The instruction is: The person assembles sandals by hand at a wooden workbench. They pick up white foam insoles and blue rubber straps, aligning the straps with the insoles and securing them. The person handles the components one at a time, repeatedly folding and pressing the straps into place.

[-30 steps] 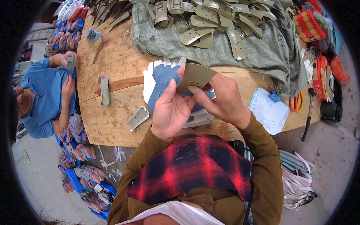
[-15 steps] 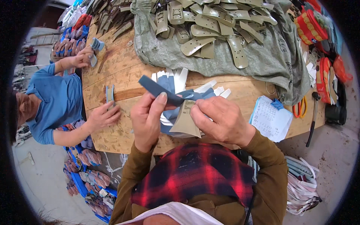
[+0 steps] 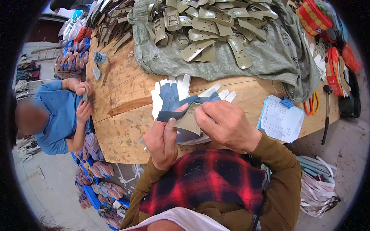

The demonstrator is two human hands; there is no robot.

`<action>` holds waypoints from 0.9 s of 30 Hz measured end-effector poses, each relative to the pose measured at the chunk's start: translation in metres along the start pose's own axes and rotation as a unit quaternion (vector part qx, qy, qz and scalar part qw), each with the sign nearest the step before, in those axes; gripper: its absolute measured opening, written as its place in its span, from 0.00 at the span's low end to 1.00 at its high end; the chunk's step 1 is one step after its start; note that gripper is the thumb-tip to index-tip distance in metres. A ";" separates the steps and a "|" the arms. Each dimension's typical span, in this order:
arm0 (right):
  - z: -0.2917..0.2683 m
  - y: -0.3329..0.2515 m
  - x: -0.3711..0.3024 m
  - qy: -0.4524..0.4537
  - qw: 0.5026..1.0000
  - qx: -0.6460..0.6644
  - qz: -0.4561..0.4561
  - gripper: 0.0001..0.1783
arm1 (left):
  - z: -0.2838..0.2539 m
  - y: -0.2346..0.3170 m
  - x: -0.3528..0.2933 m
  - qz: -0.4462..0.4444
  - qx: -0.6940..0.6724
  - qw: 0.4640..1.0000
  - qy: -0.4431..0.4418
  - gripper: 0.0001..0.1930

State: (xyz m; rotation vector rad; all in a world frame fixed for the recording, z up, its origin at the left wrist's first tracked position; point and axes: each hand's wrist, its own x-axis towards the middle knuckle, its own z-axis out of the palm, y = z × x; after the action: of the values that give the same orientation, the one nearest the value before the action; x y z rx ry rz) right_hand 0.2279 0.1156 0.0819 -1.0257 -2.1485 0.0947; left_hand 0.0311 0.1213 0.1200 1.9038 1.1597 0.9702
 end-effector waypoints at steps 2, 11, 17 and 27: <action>0.000 -0.001 0.000 0.000 1.000 0.000 0.007 0.19 | -0.001 0.000 -0.001 0.004 0.001 1.000 -0.014 0.12; 0.000 0.000 -0.001 -0.014 1.000 -0.018 0.020 0.18 | 0.003 -0.010 0.000 0.092 0.029 0.995 -0.032 0.14; -0.002 -0.002 0.006 -0.016 0.995 0.063 0.073 0.19 | 0.000 -0.019 0.008 0.012 -0.245 0.966 -0.081 0.16; -0.008 -0.015 0.016 -0.062 0.930 0.309 0.187 0.16 | 0.015 -0.033 0.011 -0.008 -0.229 0.973 0.039 0.09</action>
State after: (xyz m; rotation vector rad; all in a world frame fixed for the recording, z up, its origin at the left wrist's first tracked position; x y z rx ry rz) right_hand 0.2171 0.1146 0.1020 -1.0383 -1.8027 0.9747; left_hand 0.0343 0.1401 0.0873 1.4957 0.8942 1.1938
